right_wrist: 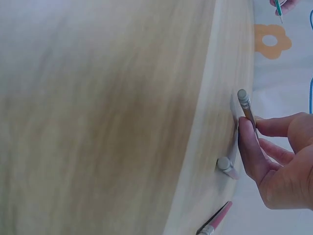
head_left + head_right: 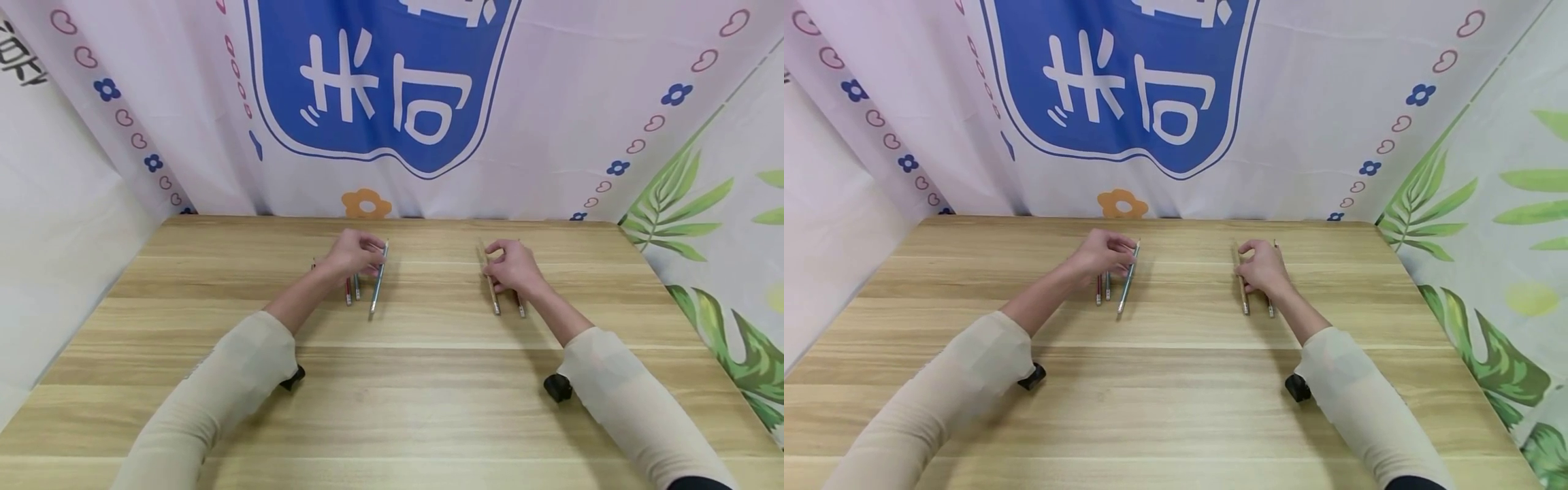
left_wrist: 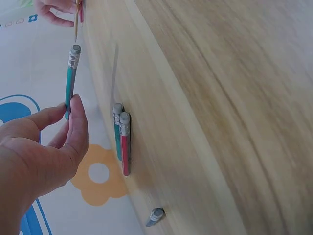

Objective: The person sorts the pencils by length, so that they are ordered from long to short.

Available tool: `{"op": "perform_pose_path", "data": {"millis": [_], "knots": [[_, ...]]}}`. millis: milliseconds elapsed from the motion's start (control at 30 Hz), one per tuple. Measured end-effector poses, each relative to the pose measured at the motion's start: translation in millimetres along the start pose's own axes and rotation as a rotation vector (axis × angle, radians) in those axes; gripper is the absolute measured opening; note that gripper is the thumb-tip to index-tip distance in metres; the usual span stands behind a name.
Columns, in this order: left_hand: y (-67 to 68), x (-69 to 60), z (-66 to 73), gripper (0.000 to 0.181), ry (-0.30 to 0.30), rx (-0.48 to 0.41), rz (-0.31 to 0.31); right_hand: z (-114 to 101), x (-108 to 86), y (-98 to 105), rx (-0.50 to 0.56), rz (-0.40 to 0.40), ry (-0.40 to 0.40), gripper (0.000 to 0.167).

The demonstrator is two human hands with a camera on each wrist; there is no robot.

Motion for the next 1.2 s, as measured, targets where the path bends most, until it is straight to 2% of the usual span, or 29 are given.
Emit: {"op": "perform_pose_path", "data": {"millis": [467,767,1200], "knots": [[-10.4,3.9,3.6,0.034,-0.014,-0.003,-0.021,5,5.1,6,-0.080,0.052,0.042,0.033],[-16.9,6.9,4.5,0.032,-0.017,-0.003,-0.028,6,6.1,4,-0.124,0.054,0.018,0.025],[-30.2,16.6,3.8,0.033,-0.006,-0.038,-0.017,6,6.4,5,-0.138,0.054,0.017,0.029]]}}
Point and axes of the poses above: each hand's wrist, its own x-axis towards the middle knuckle, its own y-axis out of the back of the hand, z = x × y, the point moved 3 cm from there along x, towards the middle knuckle
